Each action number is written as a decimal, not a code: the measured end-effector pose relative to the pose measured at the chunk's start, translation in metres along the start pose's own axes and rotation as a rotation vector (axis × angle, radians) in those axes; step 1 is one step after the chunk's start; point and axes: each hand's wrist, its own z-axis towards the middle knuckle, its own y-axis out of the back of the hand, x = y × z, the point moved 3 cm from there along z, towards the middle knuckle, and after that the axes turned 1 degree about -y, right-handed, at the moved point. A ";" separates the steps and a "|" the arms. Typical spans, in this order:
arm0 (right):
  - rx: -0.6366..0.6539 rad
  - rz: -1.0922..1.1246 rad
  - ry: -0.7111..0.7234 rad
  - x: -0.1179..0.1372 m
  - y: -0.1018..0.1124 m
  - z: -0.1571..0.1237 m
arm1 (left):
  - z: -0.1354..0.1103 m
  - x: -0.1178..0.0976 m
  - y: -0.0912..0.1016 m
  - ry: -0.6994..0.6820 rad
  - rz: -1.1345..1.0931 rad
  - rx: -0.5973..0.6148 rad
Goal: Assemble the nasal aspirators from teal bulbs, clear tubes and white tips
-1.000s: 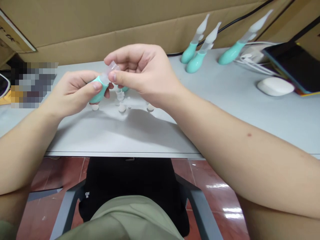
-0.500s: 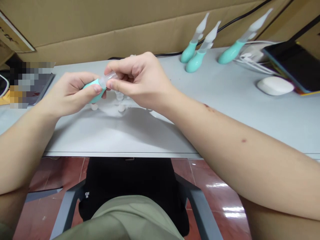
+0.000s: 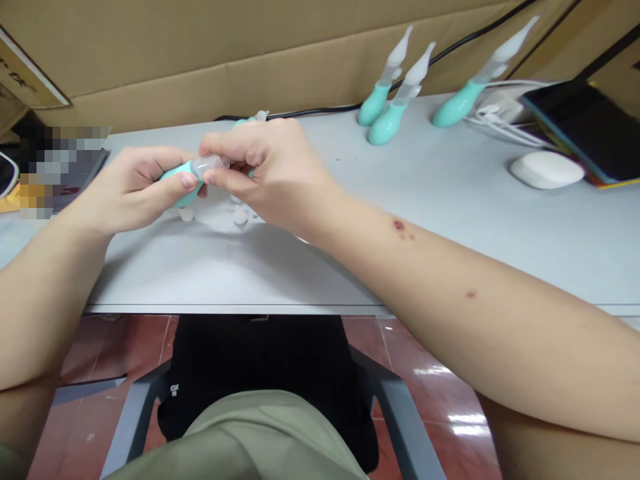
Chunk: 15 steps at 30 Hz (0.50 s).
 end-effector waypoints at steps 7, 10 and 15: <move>0.134 0.241 -0.074 0.004 -0.002 0.004 | 0.000 -0.006 0.004 0.016 0.014 0.086; 0.162 0.346 -0.100 0.003 0.000 0.007 | 0.000 -0.009 0.007 0.037 0.001 0.109; 0.215 0.422 -0.085 -0.002 -0.003 0.009 | -0.003 -0.016 0.007 0.092 -0.046 0.166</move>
